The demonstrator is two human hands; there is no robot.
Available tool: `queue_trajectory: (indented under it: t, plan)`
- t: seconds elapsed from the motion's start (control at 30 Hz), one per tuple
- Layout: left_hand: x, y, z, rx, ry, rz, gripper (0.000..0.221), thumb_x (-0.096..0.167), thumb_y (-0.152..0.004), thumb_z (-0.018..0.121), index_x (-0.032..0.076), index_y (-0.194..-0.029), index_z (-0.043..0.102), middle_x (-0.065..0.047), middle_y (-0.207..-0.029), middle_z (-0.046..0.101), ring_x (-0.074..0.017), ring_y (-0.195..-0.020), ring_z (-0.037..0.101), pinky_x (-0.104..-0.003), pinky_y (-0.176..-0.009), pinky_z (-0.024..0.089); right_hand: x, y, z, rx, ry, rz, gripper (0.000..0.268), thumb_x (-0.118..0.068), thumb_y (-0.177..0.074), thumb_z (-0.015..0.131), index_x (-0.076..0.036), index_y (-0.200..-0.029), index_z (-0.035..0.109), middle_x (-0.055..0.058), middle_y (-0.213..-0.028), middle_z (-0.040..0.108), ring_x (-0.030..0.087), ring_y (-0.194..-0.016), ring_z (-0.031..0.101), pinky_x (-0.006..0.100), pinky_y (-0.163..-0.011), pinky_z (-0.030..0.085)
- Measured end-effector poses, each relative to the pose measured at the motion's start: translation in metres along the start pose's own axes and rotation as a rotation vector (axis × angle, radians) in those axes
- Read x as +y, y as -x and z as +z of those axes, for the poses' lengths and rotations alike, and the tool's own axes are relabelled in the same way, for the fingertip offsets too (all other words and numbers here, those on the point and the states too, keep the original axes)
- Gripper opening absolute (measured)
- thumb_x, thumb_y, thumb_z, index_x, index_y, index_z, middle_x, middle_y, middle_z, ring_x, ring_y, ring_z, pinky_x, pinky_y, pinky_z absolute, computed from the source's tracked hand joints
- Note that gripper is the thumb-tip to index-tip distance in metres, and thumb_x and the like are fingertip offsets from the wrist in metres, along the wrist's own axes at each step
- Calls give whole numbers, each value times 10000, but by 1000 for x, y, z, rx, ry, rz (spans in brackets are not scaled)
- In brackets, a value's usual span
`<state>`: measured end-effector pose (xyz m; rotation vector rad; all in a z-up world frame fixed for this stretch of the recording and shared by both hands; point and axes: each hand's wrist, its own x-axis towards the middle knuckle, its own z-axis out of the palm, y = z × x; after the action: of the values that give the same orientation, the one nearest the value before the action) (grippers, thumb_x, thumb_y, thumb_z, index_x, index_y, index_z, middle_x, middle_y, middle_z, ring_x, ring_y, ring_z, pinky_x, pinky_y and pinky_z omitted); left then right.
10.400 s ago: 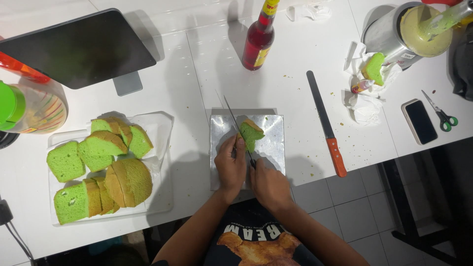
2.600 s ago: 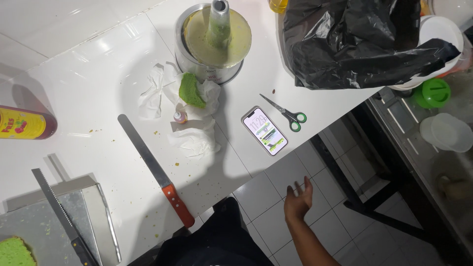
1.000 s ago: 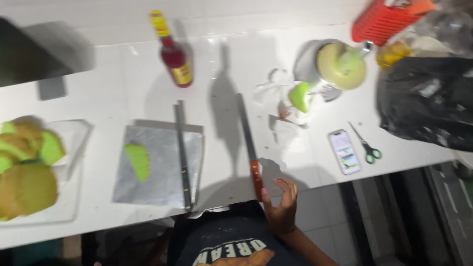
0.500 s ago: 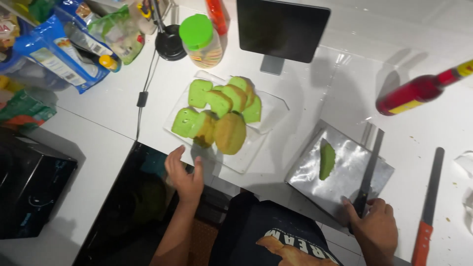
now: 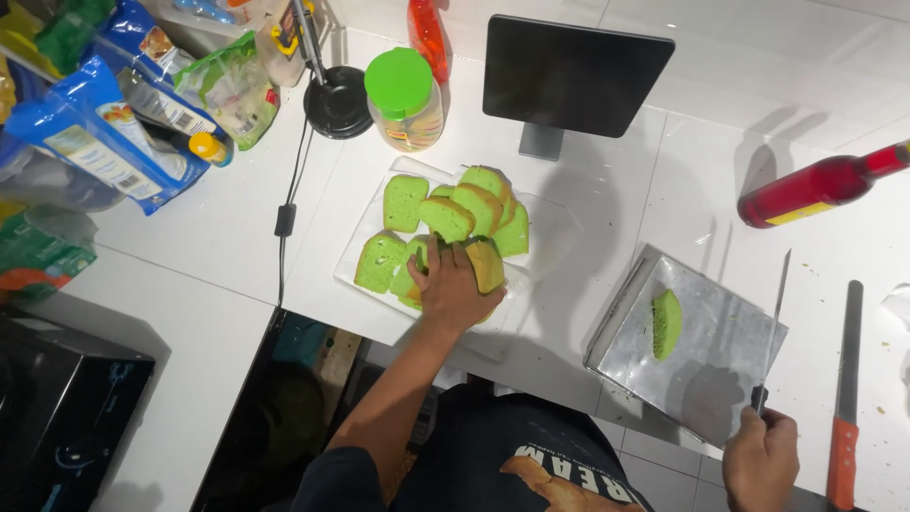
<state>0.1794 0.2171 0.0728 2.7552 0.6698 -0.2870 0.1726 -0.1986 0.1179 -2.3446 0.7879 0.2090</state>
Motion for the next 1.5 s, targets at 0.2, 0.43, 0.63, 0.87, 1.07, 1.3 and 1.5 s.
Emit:
queue_trajectory:
  t: [0.2,0.43,0.63,0.87,1.07,1.3,1.5]
  plan:
    - [14,24,21,320,-40,215,760,588,-627,839,80,-1116,554,-168,-1105,594,-361,-1093,535,-499,-1010,336,15,-14,39,198,75,-278,374,-363,-1059,716,-50,-911,576,121,-819,635,337,-780,620,469,-793,463]
    - [20,35,26,236,344,89,786,257,-719,841,-31,-1334,446,-217,-1181,526,-418,-964,704,-494,-667,648,-84,-7,73,154,120,-573,556,-268,-793,898,123,-1070,615,279,-865,631,507,-912,670,597,-813,545]
    - [8,60,-20,265,741,-35,751,180,-703,856,-48,-1298,459,-230,-1138,554,-460,-1075,652,-559,-821,580,-83,-26,87,80,198,-489,359,-207,-887,811,30,-1078,621,210,-879,667,436,-865,724,512,-722,593]
    - [-58,113,-57,125,1570,-340,675,78,-693,828,113,-1269,476,-148,-1199,640,-308,-1081,679,-465,-729,639,-105,-4,82,-168,-124,-382,267,-154,-897,794,-92,-903,535,104,-1016,721,225,-910,697,372,-690,557]
    - [-129,164,-57,274,1798,-400,968,133,-649,703,141,-1549,348,-161,-1322,507,-335,-1222,533,-540,-856,555,-186,75,106,-404,-218,-391,389,-227,-870,757,-146,-722,407,59,-1121,811,168,-950,759,352,-711,538]
    - [-75,180,-36,221,1875,-212,1110,116,-604,810,158,-1584,290,-196,-1316,538,-375,-1208,568,-548,-883,603,-167,144,87,-678,-224,-608,321,-240,-925,651,-96,-1200,734,74,-1224,775,208,-1087,742,380,-916,620]
    - [47,150,-50,9,1845,-98,906,208,-627,882,100,-1372,377,-144,-1232,563,-319,-1125,610,-472,-829,673,-138,153,41,-670,-608,-725,276,-58,-863,691,-137,-766,445,160,-1342,698,330,-1215,729,462,-982,641]
